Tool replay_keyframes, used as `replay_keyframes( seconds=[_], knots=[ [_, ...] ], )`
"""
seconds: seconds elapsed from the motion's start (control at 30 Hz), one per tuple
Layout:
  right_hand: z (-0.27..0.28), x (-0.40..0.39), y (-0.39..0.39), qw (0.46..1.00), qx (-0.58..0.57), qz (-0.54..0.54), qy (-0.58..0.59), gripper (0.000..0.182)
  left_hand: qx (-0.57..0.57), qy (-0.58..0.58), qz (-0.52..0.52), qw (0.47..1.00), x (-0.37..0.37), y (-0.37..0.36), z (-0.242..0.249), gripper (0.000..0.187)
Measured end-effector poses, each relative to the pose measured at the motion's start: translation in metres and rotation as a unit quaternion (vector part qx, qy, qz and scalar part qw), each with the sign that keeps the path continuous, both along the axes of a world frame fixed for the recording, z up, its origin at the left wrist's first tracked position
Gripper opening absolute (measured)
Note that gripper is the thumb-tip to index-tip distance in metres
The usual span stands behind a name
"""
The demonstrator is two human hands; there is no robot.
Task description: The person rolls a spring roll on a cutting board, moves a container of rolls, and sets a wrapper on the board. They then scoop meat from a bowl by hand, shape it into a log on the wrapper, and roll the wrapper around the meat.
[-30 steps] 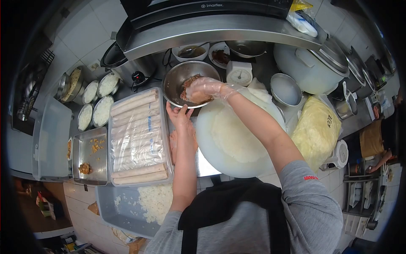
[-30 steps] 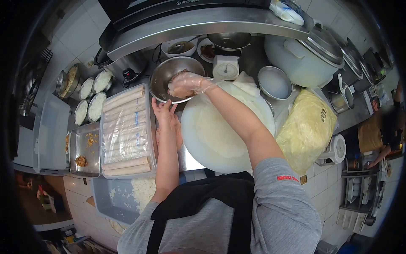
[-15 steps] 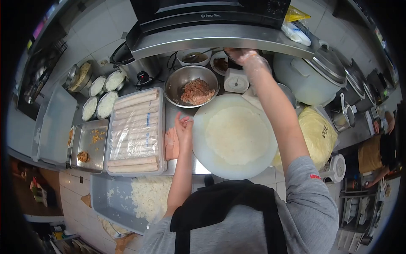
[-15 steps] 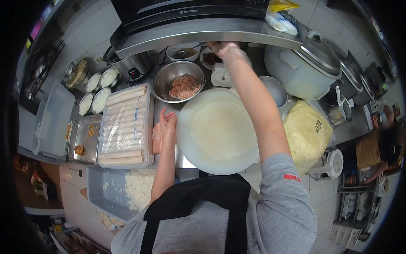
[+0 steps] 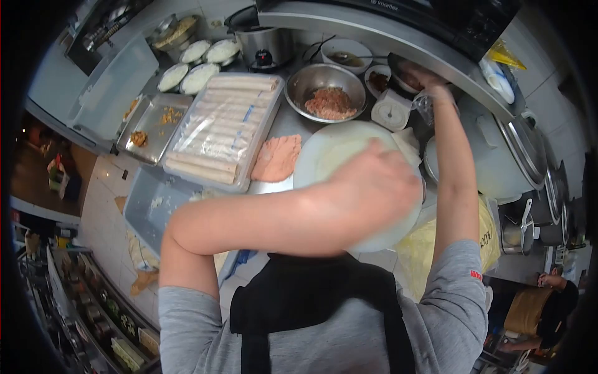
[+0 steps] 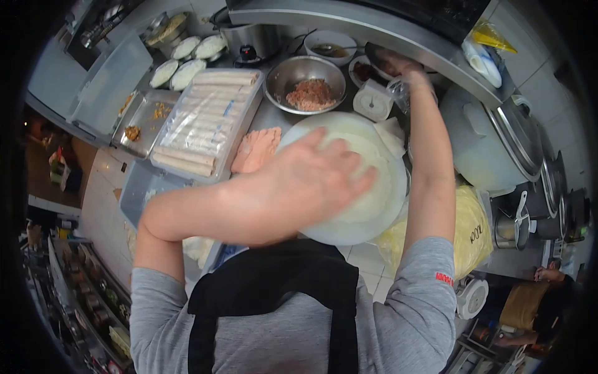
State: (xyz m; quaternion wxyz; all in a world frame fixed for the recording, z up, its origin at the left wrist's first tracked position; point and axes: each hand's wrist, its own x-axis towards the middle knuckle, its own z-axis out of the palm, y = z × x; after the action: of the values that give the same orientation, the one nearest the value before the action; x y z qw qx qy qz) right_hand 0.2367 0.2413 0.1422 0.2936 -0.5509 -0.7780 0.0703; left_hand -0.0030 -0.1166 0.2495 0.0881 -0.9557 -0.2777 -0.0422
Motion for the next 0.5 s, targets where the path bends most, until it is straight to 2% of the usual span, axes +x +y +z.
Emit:
replay_keyframes(
  seconds=[0.03,0.13,0.2,0.33,0.43,0.47,0.5],
  knots=[
    [-0.014,0.009,0.009,0.997,0.046,-0.007,0.067,0.066,0.022,-0.013,-0.035,0.999,0.01,-0.013,0.014,0.031],
    [-0.018,0.015,0.004,0.969,0.067,-0.017,0.238,0.061,0.044,-0.052,-0.089,0.994,0.035,-0.049,0.045,0.029],
    [-0.015,0.015,-0.007,0.927,0.036,0.001,0.374,0.058,0.034,-0.072,-0.109,0.991,0.048,-0.071,0.055,0.028],
    [-0.003,0.011,-0.03,0.777,-0.055,0.056,0.625,0.053,0.009,-0.087,-0.121,0.989,0.064,-0.09,0.062,0.025],
    [-0.004,0.017,-0.041,0.674,-0.124,0.092,0.723,0.048,-0.015,-0.088,-0.121,0.989,0.068,-0.093,0.062,0.023],
    [0.001,0.018,-0.041,0.62,-0.122,0.124,0.765,0.047,-0.023,-0.087,-0.117,0.989,0.068,-0.093,0.06,0.022],
    [0.004,0.024,-0.036,0.527,-0.143,0.162,0.822,0.046,-0.035,-0.087,-0.11,0.99,0.067,-0.09,0.057,0.022]
  ],
)
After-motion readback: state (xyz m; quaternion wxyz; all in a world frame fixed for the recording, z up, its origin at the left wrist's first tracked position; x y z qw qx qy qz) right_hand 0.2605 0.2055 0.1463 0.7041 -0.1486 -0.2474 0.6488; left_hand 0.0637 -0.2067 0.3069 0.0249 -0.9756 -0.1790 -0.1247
